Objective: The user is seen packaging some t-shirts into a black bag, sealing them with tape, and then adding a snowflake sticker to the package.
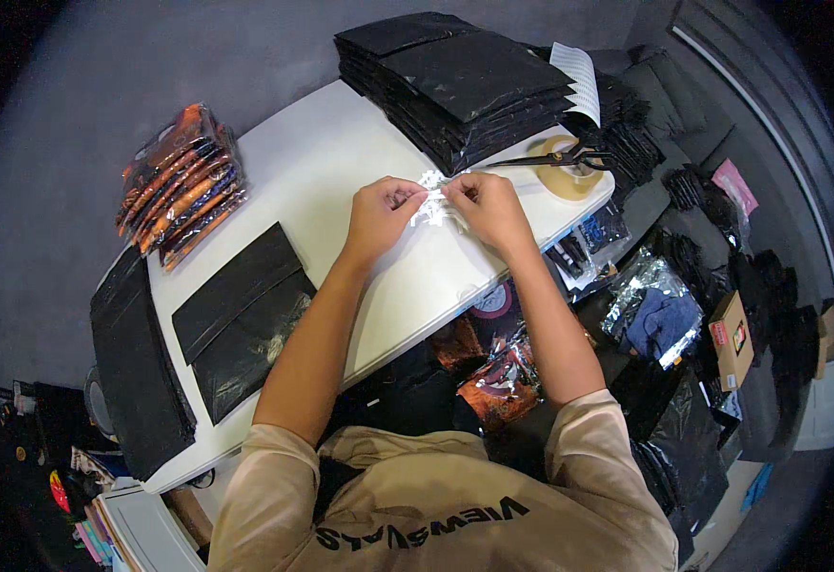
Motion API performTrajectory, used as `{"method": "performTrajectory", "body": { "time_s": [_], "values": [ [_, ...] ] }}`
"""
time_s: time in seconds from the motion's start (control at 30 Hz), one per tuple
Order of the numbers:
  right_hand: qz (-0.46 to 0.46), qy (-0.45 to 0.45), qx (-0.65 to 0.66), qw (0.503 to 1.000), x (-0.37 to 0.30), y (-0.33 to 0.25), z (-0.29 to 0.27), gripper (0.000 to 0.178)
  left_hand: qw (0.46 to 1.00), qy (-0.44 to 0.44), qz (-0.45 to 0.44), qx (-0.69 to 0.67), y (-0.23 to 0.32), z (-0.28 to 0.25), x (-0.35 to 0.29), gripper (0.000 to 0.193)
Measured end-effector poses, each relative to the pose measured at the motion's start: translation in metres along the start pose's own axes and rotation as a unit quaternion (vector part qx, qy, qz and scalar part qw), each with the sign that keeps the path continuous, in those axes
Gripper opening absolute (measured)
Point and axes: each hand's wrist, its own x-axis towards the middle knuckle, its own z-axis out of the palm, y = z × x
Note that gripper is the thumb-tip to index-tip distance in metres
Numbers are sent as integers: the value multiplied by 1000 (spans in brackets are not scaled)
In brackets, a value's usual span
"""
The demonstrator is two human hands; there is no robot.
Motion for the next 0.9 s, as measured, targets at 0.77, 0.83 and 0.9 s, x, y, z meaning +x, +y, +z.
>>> {"method": "performTrajectory", "body": {
  "time_s": [0.77,0.83,0.9],
  "values": [
    [32,-146,401,904,-32,-74,-20,36,834,107,465,276,115,-71,-42,36],
    [17,-142,404,904,-41,-96,-15,28,830,107,466,286,127,-88,-55,37],
    [2,-155,404,901,-45,-114,-6,22,825,106,467,300,135,-105,-67,33]
  ]
}}
